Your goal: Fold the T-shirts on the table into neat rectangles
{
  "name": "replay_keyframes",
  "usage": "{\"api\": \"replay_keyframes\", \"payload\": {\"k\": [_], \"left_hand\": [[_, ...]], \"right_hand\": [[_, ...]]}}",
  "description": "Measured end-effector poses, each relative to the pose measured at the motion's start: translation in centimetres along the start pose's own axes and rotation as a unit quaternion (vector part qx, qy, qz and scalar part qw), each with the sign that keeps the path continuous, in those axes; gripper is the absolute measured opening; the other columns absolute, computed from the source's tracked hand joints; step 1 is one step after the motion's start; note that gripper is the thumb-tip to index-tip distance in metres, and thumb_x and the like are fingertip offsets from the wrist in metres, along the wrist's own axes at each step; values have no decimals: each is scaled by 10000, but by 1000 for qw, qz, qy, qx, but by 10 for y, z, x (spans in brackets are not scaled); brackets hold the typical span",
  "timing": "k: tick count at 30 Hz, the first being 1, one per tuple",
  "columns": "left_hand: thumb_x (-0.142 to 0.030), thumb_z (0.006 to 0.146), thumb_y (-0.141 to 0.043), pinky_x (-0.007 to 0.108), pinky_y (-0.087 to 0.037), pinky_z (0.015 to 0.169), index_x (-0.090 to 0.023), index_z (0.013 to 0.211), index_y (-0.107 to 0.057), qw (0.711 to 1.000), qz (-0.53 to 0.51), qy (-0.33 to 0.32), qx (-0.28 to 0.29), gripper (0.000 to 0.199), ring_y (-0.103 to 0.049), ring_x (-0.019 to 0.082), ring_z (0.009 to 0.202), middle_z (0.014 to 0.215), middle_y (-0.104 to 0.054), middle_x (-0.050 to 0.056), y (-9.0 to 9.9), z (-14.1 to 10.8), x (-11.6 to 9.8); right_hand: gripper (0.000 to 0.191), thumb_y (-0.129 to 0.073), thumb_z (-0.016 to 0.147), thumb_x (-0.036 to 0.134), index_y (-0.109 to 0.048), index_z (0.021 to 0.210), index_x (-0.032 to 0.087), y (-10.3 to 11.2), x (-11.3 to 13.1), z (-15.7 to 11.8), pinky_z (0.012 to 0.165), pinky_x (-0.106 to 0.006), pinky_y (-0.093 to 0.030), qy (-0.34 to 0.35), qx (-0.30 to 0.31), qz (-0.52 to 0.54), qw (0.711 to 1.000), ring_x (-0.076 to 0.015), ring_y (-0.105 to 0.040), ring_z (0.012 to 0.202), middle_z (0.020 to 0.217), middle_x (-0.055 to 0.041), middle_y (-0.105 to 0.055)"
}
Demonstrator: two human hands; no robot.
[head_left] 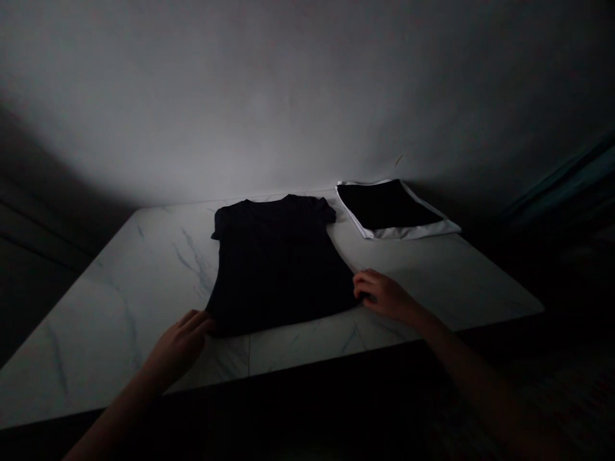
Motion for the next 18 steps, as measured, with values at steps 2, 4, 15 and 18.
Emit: {"api": "replay_keyframes", "payload": {"k": [2,4,15,18], "left_hand": [[-16,813,-406,270,-513,721,-218,838,-614,1000,-19,-4,2,292,-611,178,841,871,-665,44,8,2,-2],[-21,774,-420,282,-506,736,-222,821,-618,999,-36,-12,30,287,-615,178,826,854,-668,36,16,2,-4],[-251,986,-404,362,-507,965,-214,1174,-669,991,-82,-26,106,327,-661,208,1077,1168,-721,70,16,111,-27],[-287,992,-439,521,-321,1179,-221,1487,-445,994,-49,-57,75,499,-382,291,1450,1565,-439,115,-22,138,-42]], "right_hand": [[278,-515,646,-18,-628,754,211,1,-1,-3,803,-317,-476,18,1,11,1000,-196,-598,886,875,-37,-643],[275,-511,641,-13,-629,751,210,3,-3,-8,789,-312,-473,17,13,32,999,-188,-599,849,828,-28,-649],[351,-478,1004,342,-685,1244,193,-13,20,92,1000,-381,-479,-56,52,33,997,-230,-633,1155,1268,-119,-678],[517,-520,997,329,-466,1499,217,-44,38,112,1196,-484,-290,2,56,7,998,-276,-312,1487,1619,-126,-331]]}}
Point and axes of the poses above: each hand's wrist, its own z-axis towards the middle knuckle, its own y-axis out of the back of the hand, x = y × z, the point moved 3 cm from there along z, towards the middle knuckle
